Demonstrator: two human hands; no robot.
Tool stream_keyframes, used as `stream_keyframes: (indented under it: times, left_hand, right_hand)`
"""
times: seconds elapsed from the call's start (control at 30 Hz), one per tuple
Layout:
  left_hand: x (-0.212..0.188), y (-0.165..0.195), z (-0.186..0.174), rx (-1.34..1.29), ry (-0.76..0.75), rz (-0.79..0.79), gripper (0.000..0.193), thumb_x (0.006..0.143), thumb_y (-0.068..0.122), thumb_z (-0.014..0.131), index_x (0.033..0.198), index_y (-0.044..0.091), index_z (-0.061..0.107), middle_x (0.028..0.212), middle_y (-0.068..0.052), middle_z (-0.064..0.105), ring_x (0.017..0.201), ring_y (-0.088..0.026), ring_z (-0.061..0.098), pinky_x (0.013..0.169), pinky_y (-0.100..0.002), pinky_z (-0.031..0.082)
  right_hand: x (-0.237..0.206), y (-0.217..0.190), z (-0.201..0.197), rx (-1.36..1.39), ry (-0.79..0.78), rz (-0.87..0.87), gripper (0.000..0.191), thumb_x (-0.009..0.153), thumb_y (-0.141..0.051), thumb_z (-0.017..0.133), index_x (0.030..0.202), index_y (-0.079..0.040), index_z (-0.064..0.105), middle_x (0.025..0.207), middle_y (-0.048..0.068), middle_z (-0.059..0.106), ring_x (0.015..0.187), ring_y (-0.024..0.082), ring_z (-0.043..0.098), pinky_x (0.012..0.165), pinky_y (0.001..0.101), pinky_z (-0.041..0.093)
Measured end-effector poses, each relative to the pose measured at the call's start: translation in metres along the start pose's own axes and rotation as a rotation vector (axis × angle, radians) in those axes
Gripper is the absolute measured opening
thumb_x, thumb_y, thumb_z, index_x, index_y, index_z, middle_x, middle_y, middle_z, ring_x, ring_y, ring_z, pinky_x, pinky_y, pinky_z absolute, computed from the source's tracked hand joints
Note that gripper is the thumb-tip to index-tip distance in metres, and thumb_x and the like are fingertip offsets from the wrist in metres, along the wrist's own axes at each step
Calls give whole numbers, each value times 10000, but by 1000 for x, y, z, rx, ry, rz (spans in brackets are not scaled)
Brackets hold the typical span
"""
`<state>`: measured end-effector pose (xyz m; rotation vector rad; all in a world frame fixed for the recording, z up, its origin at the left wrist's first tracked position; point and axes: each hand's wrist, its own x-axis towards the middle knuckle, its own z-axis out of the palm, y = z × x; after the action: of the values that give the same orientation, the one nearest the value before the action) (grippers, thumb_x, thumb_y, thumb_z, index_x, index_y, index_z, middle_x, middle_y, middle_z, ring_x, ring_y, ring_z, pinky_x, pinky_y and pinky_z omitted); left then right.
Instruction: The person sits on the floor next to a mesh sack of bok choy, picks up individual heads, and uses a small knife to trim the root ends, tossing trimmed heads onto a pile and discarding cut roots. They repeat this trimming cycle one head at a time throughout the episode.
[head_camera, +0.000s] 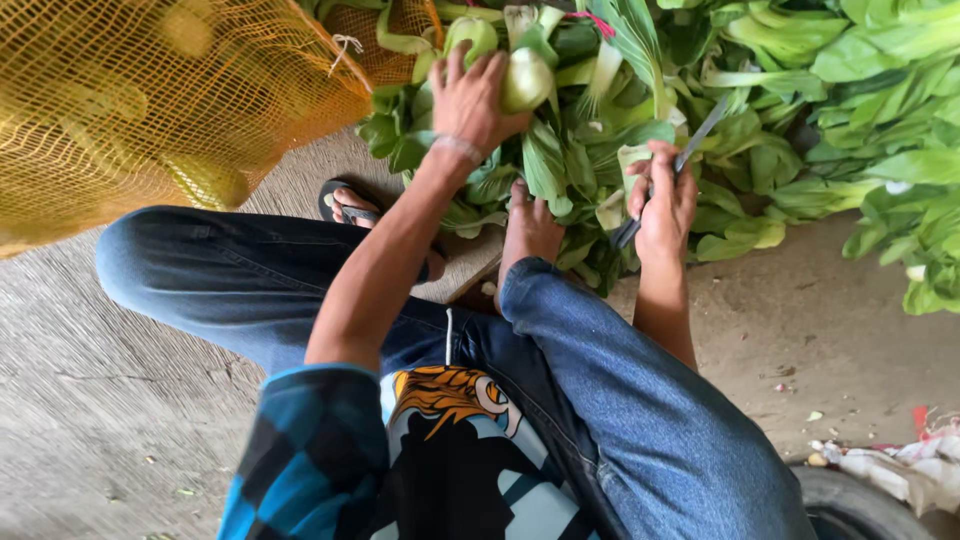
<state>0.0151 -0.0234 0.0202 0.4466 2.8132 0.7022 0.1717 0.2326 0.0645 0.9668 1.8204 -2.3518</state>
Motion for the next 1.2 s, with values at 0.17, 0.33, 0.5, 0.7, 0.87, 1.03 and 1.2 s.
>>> stream_keyframes:
  times: [0.17,0.33,0.5,0.7,0.87,1.03,1.2]
  left_hand:
    - [-102,-3,-74,-170,251,262,895,692,483,943,1398,121,529,1448,-91,619,1467,-314,389,1208,-534,172]
    - [-139,21,-106,-794,402,416,952,883,431,860,1567,116,276,1540,-161,505,1507,-318,458,1250,-484,374]
    - [-130,44,-102,-1657,77,-17,968,893,518,807,1582,32,329,1463,-176,563,1347,-315,575,1159,-465,475]
    - [-120,38,-102,-2273,-340,-51,1035,877,825,563,1565,67,415,1404,-165,610,1217,-303,648,999,-458,520]
    - [-111,43,-112,-2217,-317,-173,1137,848,905,385,1546,9,439,1359,-212,646,1205,-304,663,1066,-424,534]
    - [-115,51,-128,-1883,-288,-132,1067,896,848,460,1567,21,395,1433,-187,628,1258,-246,624,1059,-364,503]
    - [-105,72,-135,-1406,-167,63,939,921,630,777,1497,-19,418,1423,-184,606,1300,-221,599,1142,-372,493]
  right_hand:
    - [-8,-17,13,-131,-85,-240,349,1180,-337,432,1362,-51,514,966,90,672,659,85,489,608,246,414]
    - [-21,-49,46,-216,-304,-355,392,1166,-408,475,1366,-71,457,830,13,466,621,68,382,569,216,310]
    - [-45,-97,61,-280,-480,-529,334,1182,-343,575,1286,-76,403,924,39,509,751,77,435,683,213,371]
    - [-74,-138,64,-360,-443,-532,330,1163,-271,601,1304,-30,425,1017,64,598,763,63,511,703,196,446]
    - [-78,-141,72,-440,-483,-514,370,1131,-309,607,1304,-23,449,1080,61,640,748,53,538,682,193,462]
    - [-78,-141,74,-431,-512,-510,380,1154,-288,662,1338,-8,484,976,33,592,790,55,509,697,196,426]
    - [-74,-150,85,-590,-426,-480,515,987,-347,766,1314,-15,547,1082,26,681,602,32,384,550,210,327]
